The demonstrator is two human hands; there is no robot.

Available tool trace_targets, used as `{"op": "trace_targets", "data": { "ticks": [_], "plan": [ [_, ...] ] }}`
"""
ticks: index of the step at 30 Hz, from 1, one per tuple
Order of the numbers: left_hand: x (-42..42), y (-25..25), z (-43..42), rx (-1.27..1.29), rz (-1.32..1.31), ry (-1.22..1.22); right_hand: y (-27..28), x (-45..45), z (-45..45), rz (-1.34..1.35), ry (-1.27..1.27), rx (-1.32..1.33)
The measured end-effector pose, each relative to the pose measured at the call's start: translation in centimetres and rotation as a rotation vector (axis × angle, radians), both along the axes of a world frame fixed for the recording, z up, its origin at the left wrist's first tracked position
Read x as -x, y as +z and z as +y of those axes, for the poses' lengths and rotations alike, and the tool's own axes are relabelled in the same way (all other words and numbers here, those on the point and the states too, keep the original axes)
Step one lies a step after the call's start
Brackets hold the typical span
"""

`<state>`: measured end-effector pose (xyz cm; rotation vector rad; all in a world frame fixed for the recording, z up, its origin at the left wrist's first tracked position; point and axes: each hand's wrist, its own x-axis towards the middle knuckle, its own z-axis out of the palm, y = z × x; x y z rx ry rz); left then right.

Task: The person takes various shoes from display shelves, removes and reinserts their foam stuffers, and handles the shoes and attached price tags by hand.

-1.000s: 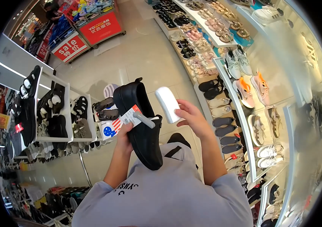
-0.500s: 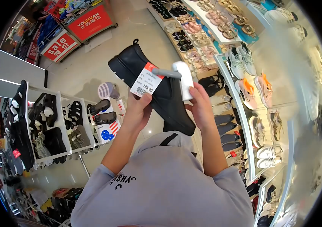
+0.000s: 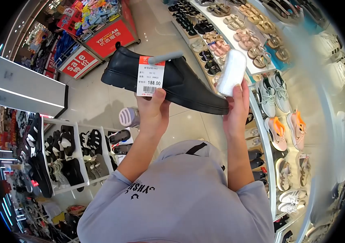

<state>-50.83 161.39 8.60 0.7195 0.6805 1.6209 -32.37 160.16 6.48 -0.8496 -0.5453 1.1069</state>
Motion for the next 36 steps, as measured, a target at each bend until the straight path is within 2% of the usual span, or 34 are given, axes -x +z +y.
{"op": "trace_targets", "data": {
  "ticks": [4, 8, 13, 20, 24, 27, 29, 33, 36],
  "plan": [
    [-3.1, 0.0, 3.1, 0.084, -0.047, -0.078, 0.8, -1.2, 2.4, 0.147, -0.07, -0.203],
    [-4.6, -0.7, 5.5, 0.127, -0.088, -0.192, 0.8, -2.8, 4.5, 0.176, -0.139, -0.2],
    [-5.9, -1.0, 7.3, 0.078, -0.021, -0.282, 1.3, -4.0, 6.2, 0.156, -0.135, -0.148],
    [-4.7, -2.4, 13.1, 0.134, -0.079, -0.449, 2.8, -3.2, 11.0, -0.045, -0.268, -0.065],
    [-2.3, -2.3, 18.0, 0.144, -0.156, -0.594, 4.5, -1.5, 13.9, -0.147, -0.224, -0.068],
    [-1.1, -2.0, 21.1, 0.143, -0.099, -0.623, 6.0, -0.1, 16.6, -0.286, -0.214, -0.045],
    [-0.2, -2.2, 22.8, 0.118, -0.084, -0.625, 6.4, 0.9, 18.2, -0.239, -0.218, -0.061],
    [1.3, -2.4, 25.5, 0.118, -0.106, -0.643, 5.8, 2.9, 20.4, -0.314, -0.25, -0.124],
    [2.1, -2.6, 28.3, 0.138, -0.121, -0.679, 4.4, 4.8, 21.8, -0.354, -0.411, -0.181]
  ]
}}
